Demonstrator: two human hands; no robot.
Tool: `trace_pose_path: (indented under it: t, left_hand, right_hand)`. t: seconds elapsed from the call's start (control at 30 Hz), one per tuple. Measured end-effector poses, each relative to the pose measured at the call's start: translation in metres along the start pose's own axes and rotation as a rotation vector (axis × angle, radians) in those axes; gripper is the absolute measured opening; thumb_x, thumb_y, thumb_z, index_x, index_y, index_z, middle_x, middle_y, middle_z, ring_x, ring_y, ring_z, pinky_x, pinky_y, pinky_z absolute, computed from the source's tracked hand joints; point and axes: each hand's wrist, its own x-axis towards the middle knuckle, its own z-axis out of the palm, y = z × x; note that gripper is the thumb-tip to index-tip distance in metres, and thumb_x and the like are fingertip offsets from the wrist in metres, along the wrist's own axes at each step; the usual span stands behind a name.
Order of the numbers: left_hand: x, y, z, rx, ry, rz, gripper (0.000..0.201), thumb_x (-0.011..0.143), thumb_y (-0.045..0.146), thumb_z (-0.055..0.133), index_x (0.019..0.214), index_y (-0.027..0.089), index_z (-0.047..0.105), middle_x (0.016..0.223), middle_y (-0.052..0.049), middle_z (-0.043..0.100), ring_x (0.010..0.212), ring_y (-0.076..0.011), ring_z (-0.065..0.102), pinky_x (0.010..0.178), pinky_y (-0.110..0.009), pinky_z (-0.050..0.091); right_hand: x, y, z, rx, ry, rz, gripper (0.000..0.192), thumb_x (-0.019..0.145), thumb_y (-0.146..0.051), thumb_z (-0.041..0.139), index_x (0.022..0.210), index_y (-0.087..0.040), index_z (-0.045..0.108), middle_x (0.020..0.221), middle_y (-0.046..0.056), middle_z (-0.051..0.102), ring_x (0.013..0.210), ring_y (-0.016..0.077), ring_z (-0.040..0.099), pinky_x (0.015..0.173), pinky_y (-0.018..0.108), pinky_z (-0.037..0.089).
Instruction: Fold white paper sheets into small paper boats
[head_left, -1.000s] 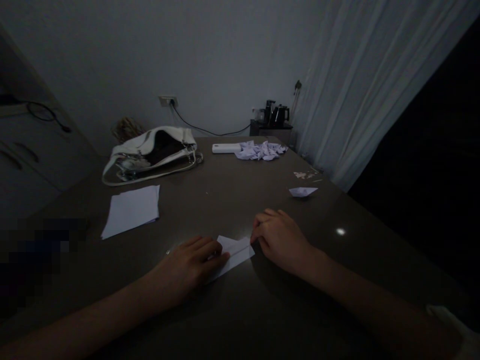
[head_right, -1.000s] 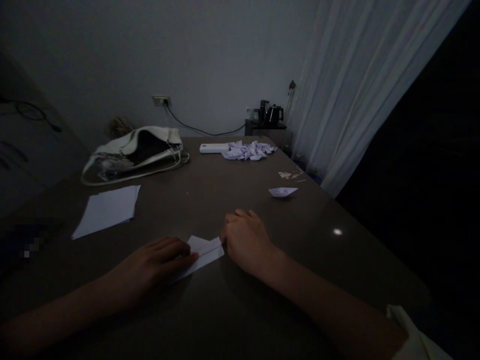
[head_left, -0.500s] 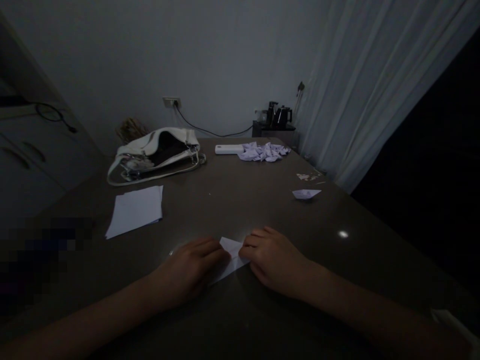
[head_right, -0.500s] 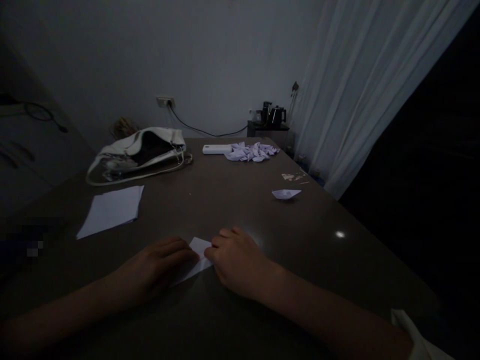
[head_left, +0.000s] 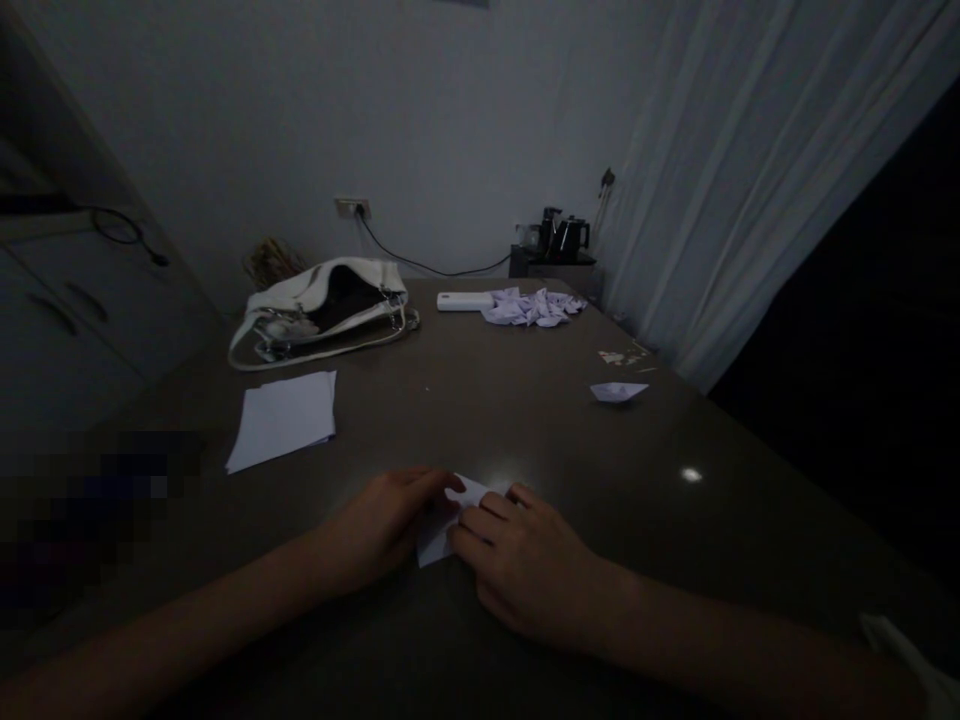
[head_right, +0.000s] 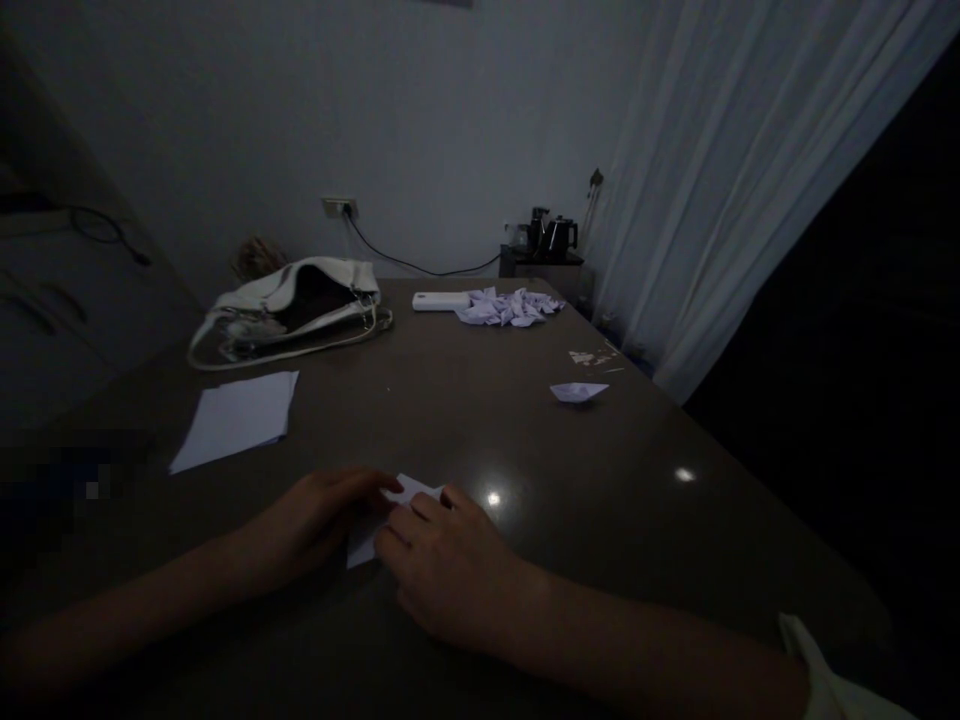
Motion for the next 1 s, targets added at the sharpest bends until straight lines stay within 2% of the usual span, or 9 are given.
trace_pose_path:
  t: [0.17,0.23,0.37,0.5,0.73,0.87,1.0]
  left_hand:
    - [0.002,0.000,0.001,-0.013,-0.005,-0.008,0.045,0.075,-0.005,0.040,0.112,0.016,0.052,0.099,-0.008,0.069,0.089,-0.0176,0.068,0.077,-0.029,0.052]
    - [0.002,0.000,0.000,-0.024,-0.014,-0.011,0.047,0.073,-0.005,0.040,0.113,0.015,0.053,0.101,-0.008,0.069,0.091,-0.0177,0.068,0.078,-0.029,0.052]
    - [0.003,0.001,-0.001,-0.059,-0.016,-0.042,0.040,0.076,-0.001,0.044,0.110,0.015,0.055,0.102,-0.009,0.070,0.091,-0.0180,0.069,0.077,-0.028,0.053]
    - [0.004,0.003,-0.003,-0.094,-0.033,-0.080,0.036,0.079,0.002,0.046,0.110,0.016,0.056,0.102,-0.009,0.071,0.091,-0.0176,0.069,0.076,-0.027,0.053]
    - [0.006,0.006,-0.006,-0.089,-0.052,-0.105,0.033,0.080,0.004,0.047,0.110,0.014,0.058,0.100,-0.009,0.072,0.088,-0.0180,0.070,0.075,-0.026,0.053]
    - [0.007,0.006,-0.006,-0.083,-0.044,-0.100,0.031,0.082,0.005,0.048,0.110,0.013,0.059,0.100,-0.010,0.072,0.089,-0.0190,0.069,0.076,-0.028,0.053]
    - [0.006,0.006,-0.006,-0.098,-0.059,-0.102,0.031,0.080,0.004,0.048,0.108,0.012,0.059,0.101,-0.011,0.071,0.089,-0.0190,0.069,0.076,-0.027,0.053]
  right_hand:
    - [0.000,-0.006,0.004,0.000,0.012,0.058,0.019,0.089,-0.018,0.046,0.100,-0.010,0.059,0.099,0.010,0.066,0.089,0.0231,0.058,0.082,0.038,0.045]
    - [0.000,-0.011,0.007,0.006,0.006,0.024,0.022,0.090,-0.016,0.044,0.102,-0.008,0.060,0.099,0.012,0.067,0.090,0.0240,0.060,0.084,0.038,0.046]
    - [0.000,-0.022,0.007,0.093,-0.009,-0.084,0.034,0.086,-0.023,0.049,0.113,-0.004,0.057,0.114,0.018,0.063,0.105,0.0285,0.057,0.096,0.038,0.043]
    - [0.000,-0.023,0.005,0.219,-0.017,-0.103,0.046,0.082,-0.027,0.052,0.121,-0.002,0.052,0.123,0.020,0.058,0.115,0.0281,0.052,0.105,0.035,0.037]
    - [0.004,-0.018,0.011,0.322,-0.035,-0.101,0.038,0.080,-0.025,0.051,0.113,-0.006,0.056,0.120,0.018,0.057,0.113,0.0270,0.050,0.106,0.037,0.034]
    - [0.008,-0.016,0.012,0.332,-0.043,-0.115,0.038,0.080,-0.025,0.051,0.113,-0.006,0.054,0.121,0.018,0.056,0.113,0.0258,0.049,0.109,0.037,0.030]
    - [0.008,-0.014,0.009,0.379,-0.051,-0.116,0.036,0.080,-0.022,0.050,0.113,-0.007,0.053,0.116,0.016,0.057,0.112,0.0242,0.050,0.107,0.036,0.032]
